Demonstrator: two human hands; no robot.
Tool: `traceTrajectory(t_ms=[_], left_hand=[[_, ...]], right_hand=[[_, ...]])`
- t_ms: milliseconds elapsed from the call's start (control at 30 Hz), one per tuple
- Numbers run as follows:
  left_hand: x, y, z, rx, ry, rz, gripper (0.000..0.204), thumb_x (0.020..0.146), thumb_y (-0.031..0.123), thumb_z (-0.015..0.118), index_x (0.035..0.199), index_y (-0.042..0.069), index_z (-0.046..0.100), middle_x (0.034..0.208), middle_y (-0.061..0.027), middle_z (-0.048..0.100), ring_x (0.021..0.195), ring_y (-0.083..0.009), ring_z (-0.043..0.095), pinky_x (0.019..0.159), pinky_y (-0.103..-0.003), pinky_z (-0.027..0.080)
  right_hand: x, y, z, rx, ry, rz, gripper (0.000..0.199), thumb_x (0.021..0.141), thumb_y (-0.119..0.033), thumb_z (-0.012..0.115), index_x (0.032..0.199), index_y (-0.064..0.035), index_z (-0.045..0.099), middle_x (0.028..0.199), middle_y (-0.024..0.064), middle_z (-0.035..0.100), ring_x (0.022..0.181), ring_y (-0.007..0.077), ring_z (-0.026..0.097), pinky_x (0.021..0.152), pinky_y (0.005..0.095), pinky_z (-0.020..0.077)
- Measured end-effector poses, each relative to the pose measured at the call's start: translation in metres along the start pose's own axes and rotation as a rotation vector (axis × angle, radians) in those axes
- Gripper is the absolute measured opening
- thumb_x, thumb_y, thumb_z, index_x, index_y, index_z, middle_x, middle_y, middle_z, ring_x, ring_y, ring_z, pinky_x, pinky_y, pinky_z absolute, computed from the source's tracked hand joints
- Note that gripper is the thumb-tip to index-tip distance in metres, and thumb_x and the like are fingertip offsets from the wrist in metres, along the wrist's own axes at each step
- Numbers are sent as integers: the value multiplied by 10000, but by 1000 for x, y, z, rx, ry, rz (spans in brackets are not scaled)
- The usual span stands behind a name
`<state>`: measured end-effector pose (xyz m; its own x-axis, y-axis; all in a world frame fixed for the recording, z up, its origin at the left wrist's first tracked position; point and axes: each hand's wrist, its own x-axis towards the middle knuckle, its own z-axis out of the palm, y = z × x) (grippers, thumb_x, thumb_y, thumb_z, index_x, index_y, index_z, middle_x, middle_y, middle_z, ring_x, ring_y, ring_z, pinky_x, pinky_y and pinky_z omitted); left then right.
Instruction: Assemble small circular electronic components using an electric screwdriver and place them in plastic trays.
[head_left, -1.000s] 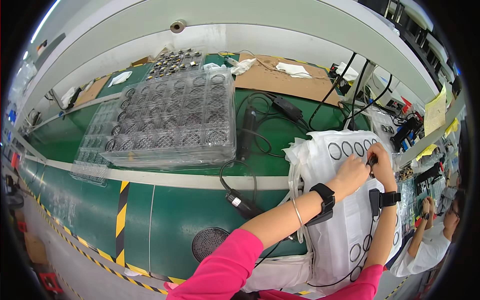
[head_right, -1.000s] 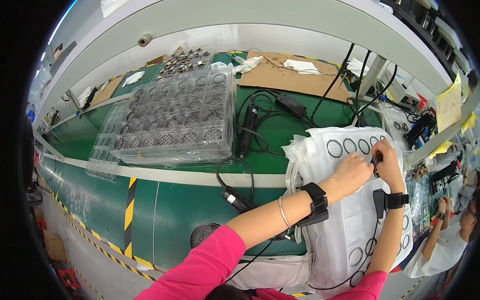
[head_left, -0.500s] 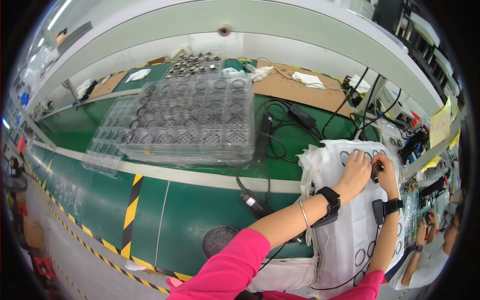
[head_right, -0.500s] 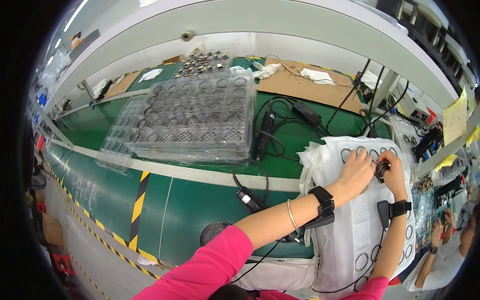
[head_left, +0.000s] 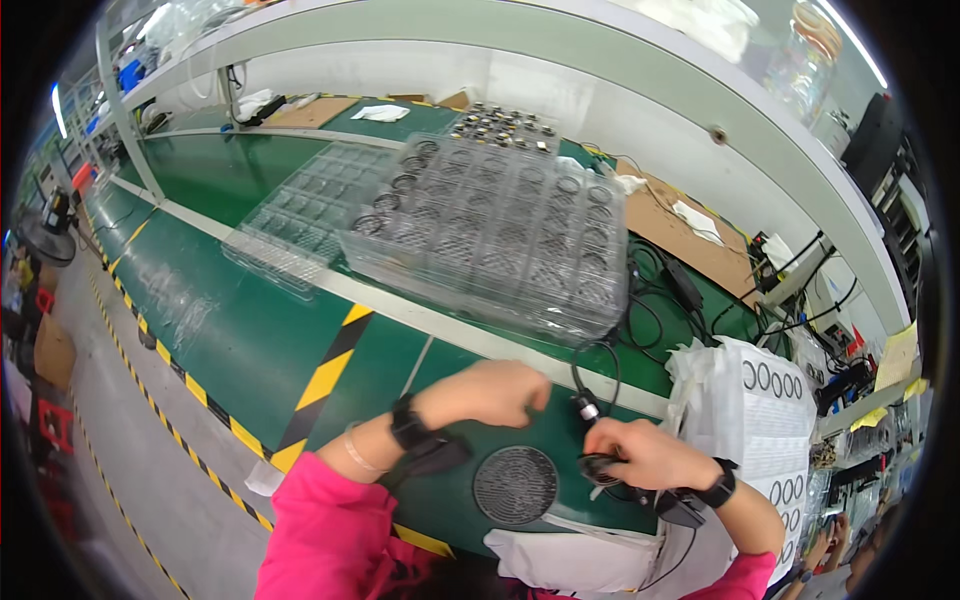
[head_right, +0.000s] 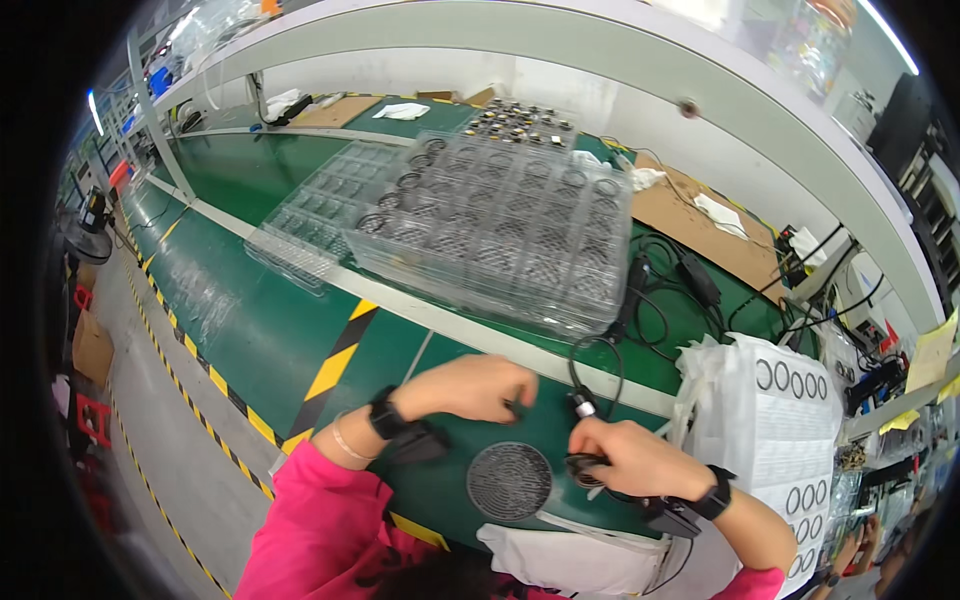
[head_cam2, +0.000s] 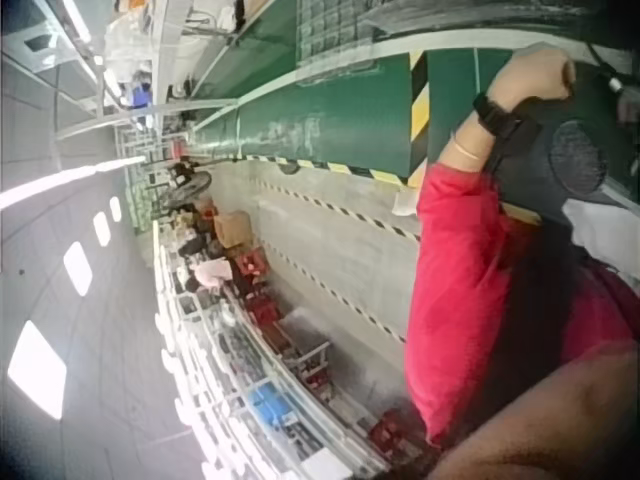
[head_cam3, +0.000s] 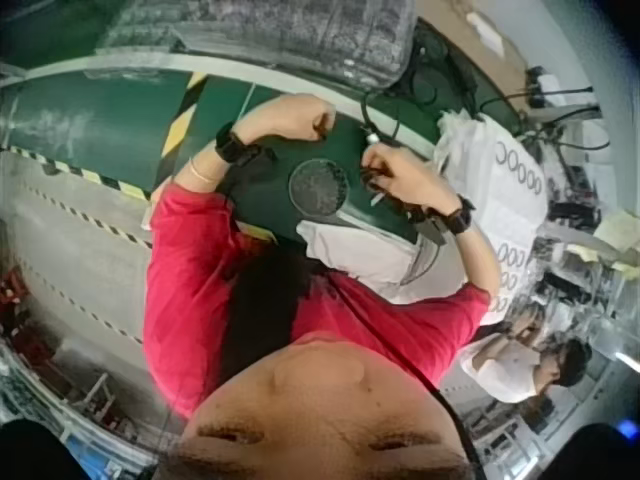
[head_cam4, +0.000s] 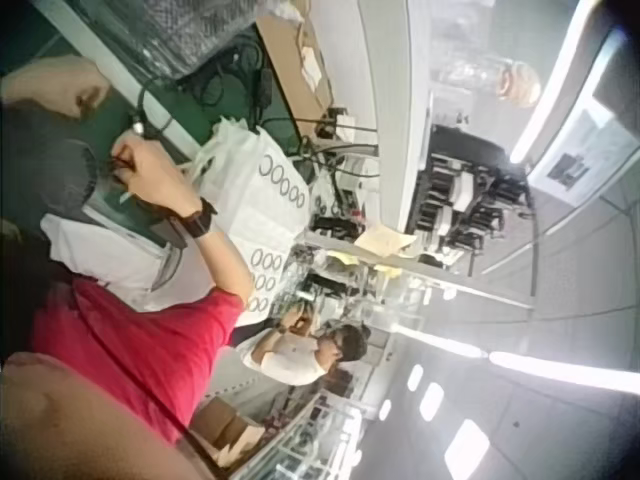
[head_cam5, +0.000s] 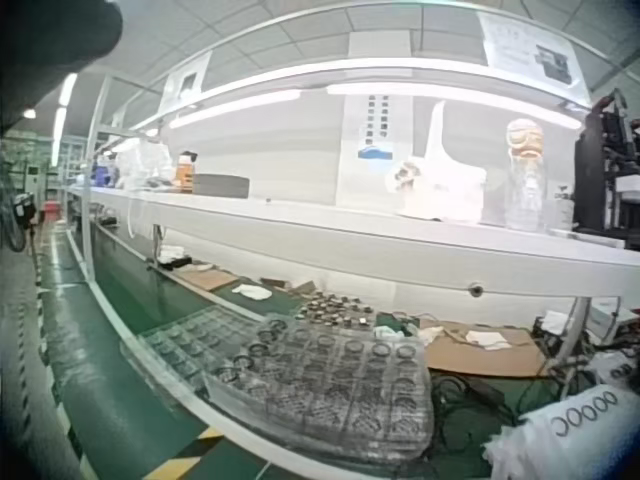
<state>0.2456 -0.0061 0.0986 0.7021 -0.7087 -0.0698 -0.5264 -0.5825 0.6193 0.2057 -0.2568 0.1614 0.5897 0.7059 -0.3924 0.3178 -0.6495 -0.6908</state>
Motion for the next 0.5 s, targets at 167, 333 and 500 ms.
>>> traceTrajectory(t_ms=[167, 333, 500], left_hand=[[-99, -65, -10, 299, 411, -342, 318, 647, 126, 747, 909, 93, 569, 735, -59, 629, 793, -264, 617, 698, -386, 437], [-144, -94, 14, 479, 648, -402, 339, 655, 91, 739, 939, 96, 554, 832, -65, 599, 868, -258, 570, 726, -386, 431], [-168, -96, 24, 264, 640, -307, 308, 677, 131, 750, 934, 71, 592, 958, -98, 569, 922, -282, 551, 790, -381, 467]], right_hand=[[98, -17, 26, 47, 29, -109, 305, 724, -34, 665, 995, 2, 531, 725, 115, 619, 677, 238, 606, 618, 348, 456], [171, -26, 70, -142, 344, -158, 354, 723, -40, 654, 1047, -15, 514, 839, 135, 608, 785, 314, 594, 651, 379, 480], [175, -44, 105, -574, 381, -307, 523, 617, 13, 683, 1107, -49, 509, 1057, 127, 503, 1014, 319, 492, 789, 395, 492]])
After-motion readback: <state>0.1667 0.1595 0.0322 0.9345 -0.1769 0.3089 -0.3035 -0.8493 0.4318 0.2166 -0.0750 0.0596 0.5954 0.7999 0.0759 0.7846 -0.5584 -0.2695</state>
